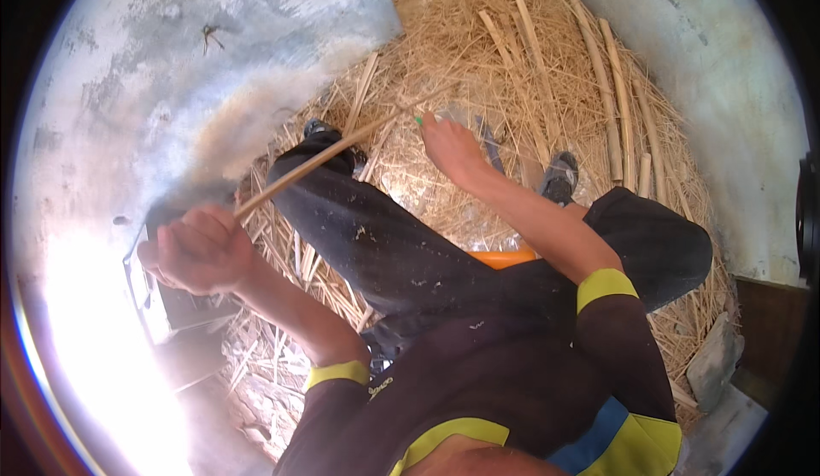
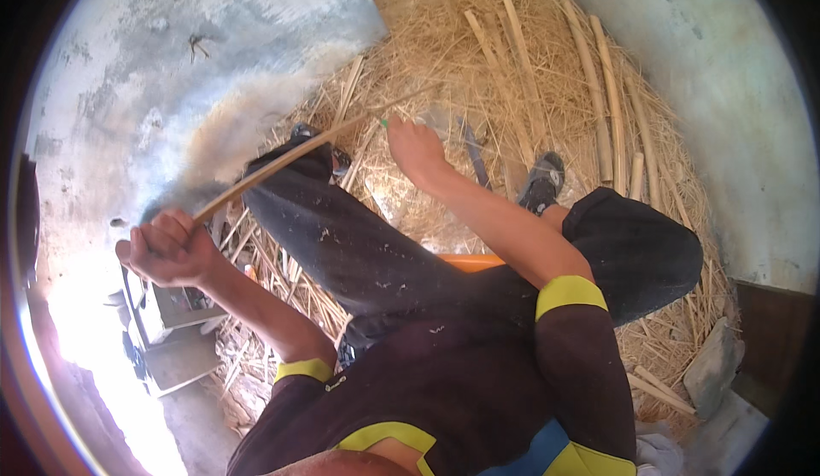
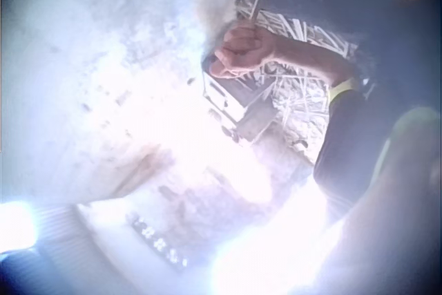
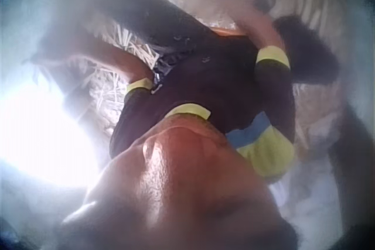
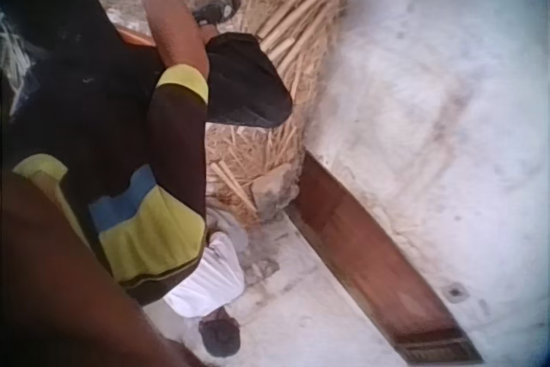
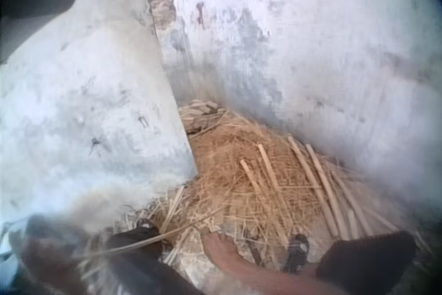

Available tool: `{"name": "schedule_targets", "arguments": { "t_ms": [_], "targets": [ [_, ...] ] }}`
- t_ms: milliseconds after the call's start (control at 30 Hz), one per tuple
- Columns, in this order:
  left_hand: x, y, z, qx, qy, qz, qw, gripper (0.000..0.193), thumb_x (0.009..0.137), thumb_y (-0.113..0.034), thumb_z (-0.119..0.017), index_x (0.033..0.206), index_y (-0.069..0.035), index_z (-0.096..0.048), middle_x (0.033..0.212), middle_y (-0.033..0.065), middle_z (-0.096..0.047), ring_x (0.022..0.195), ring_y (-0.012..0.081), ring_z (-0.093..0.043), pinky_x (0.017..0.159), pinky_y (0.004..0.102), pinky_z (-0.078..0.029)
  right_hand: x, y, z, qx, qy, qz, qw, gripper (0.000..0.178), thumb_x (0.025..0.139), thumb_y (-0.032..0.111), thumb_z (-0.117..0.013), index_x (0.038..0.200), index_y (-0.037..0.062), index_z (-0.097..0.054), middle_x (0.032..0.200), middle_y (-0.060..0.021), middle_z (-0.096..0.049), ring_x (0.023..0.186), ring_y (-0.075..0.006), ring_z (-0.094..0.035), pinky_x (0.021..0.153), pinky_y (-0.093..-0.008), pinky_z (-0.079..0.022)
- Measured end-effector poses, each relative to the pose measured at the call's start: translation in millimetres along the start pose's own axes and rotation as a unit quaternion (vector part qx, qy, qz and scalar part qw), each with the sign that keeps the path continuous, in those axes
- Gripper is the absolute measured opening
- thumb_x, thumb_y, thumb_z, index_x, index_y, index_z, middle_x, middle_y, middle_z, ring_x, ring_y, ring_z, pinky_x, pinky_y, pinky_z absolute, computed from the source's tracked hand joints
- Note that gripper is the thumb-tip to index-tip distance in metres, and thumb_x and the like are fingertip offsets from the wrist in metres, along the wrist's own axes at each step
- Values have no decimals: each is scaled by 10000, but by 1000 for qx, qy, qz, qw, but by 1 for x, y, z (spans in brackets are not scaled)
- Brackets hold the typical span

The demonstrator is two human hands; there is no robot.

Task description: The person sits on a straw-covered floor and uses a green-handled knife to shave a long, thin bamboo stick. They hold the stick with their left hand and repeatedly scrape the blade along its length to remove the outer layer, producing fine shavings.

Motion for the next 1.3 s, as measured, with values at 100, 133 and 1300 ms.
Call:
{"name": "schedule_targets", "arguments": {
  "t_ms": [100,133,1300],
  "targets": [
    [5,-2,14,40,-79,-2,996,307,850,11,-382,613,-160,-291,419,-33,-210,324,66,-139,289,248,-144,16,10,4,34,14,-13,999,155,880,34,-450,1005,-54,-476,727,-244,-632,689,-359,-665,557,-455,-528],
    [7,-4,16,49,-82,-4,995,309,851,9,-383,611,-161,-288,416,-33,-206,323,66,-136,289,249,-145,14,15,2,31,25,-16,999,145,876,27,-449,993,-52,-483,745,-256,-635,708,-362,-669,564,-450,-532],
    [3,-5,-6,-3,67,-46,997,243,900,-69,-336,662,-115,-324,405,0,-243,281,99,-214,238,249,-230,-7,4,4,80,22,7,997,227,941,173,-484,1071,-12,-511,702,-208,-630,582,-336,-648,466,-429,-513]
  ]
}}
Point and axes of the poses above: each hand's wrist, its own x-axis towards the middle knuckle, its own z-axis out of the back of the hand, y = z × x, the point moved 9 cm from there along x, towards the middle knuckle
